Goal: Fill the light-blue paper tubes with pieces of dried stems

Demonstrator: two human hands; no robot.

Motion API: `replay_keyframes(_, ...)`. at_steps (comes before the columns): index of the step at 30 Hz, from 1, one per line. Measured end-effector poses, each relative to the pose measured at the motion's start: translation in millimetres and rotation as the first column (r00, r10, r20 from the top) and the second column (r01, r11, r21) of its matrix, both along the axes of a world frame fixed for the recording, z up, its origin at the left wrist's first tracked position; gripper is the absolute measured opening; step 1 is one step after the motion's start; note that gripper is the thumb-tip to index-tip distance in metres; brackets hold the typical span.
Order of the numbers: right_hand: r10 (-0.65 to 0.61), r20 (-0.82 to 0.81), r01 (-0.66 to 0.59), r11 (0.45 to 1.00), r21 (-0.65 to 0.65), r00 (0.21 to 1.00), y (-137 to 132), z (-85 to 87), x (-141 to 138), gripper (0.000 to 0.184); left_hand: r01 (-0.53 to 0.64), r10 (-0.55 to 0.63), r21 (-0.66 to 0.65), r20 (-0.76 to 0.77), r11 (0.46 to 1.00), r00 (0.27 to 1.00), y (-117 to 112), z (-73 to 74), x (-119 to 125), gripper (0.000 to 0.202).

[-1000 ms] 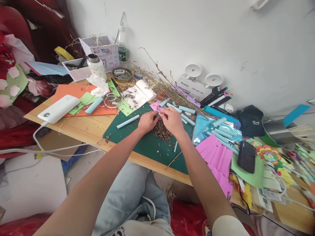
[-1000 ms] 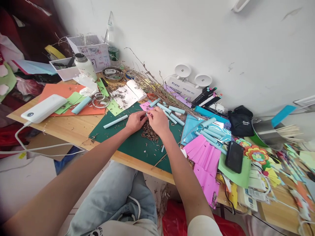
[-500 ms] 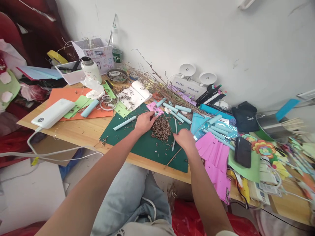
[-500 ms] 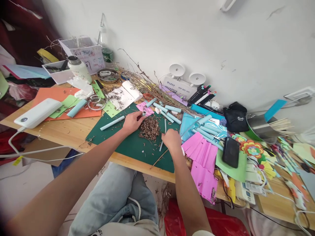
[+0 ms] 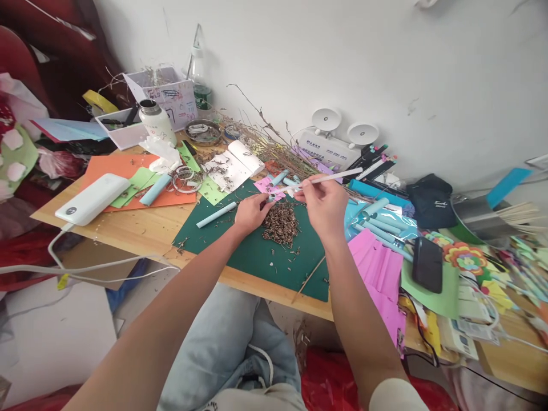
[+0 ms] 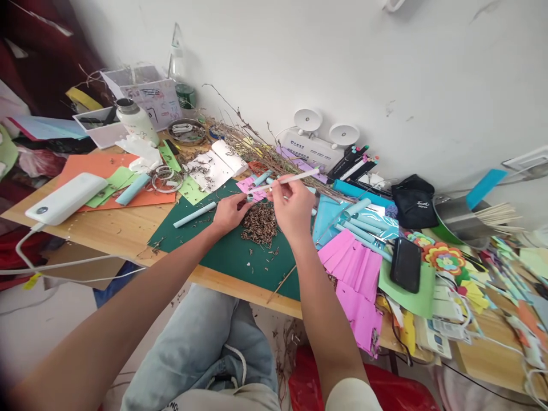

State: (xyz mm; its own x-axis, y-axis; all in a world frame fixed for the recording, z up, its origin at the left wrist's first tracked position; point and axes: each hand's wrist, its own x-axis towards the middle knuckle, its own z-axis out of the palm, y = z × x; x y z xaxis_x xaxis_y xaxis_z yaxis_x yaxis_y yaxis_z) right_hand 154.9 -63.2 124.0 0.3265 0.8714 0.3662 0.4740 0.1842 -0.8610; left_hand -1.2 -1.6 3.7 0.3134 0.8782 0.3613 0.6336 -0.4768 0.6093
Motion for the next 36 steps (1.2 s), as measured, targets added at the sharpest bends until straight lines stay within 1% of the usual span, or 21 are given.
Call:
replay_keyframes(2,0.008,0.094,-0.011,0.999,0.032,0.996,10.8,0.5,-10.0,0.016,0.001,-0.001,-0.006,-0.006,1.000,1.000,0.4,-0.5,0.3,0.022)
replay_keyframes(5,-0.025,0.205,0.016,0.999,0.044,0.978,19.8,-3.9,-10.8,0.012,0.005,-0.005,-0.004,-0.008,1.000,1.000,0.9,-1.5,0.9,0.021)
replay_keyframes(10,-0.037,0.236,0.025,0.998,0.054,0.971,23.4,-7.0,-1.5,0.012,0.005,-0.005,-0.004,-0.007,1.000,1.000,0.6,-2.3,1.4,0.021)
replay_keyframes(13,-0.035,0.246,0.024,0.999,0.049,0.969,24.8,-9.4,-5.0,0.012,0.007,-0.007,-0.002,-0.003,1.000,1.000,-0.1,-1.7,1.3,0.020)
replay_keyframes(17,0.032,0.240,-0.030,0.999,-0.014,0.970,27.8,-21.9,-16.3,0.011,0.009,-0.009,0.009,0.001,1.000,1.000,-0.4,-0.9,0.7,0.019)
replay_keyframes(21,0.163,0.258,-0.137,0.984,-0.114,0.952,29.3,-32.5,-18.2,0.013,0.023,-0.023,-0.005,-0.001,1.000,1.000,0.2,-0.4,0.0,0.021)
replay_keyframes(23,0.193,0.258,-0.157,0.976,-0.152,0.947,29.6,-31.9,-14.3,0.015,0.025,-0.025,-0.011,-0.006,1.000,1.000,0.3,-0.1,-0.1,0.023)
replay_keyframes(26,0.141,0.238,-0.110,0.984,-0.137,0.961,31.2,-27.3,-9.4,0.016,0.019,-0.019,-0.027,-0.006,0.999,1.000,-0.1,0.6,0.2,0.024)
replay_keyframes(29,0.100,0.244,-0.070,0.989,-0.129,0.964,34.2,-25.0,-11.1,0.016,0.014,-0.014,-0.038,-0.002,0.999,1.000,-0.5,0.8,0.3,0.024)
replay_keyframes(33,0.107,0.284,-0.086,0.993,-0.084,0.953,36.0,-21.0,-15.1,0.015,0.009,-0.008,-0.028,0.016,1.000,1.000,-0.3,0.0,0.4,0.024)
replay_keyframes(36,0.103,0.270,-0.098,0.995,-0.033,0.957,34.5,-15.8,-14.0,0.015,0.009,-0.009,-0.020,0.000,1.000,1.000,-0.9,0.1,0.4,0.024)
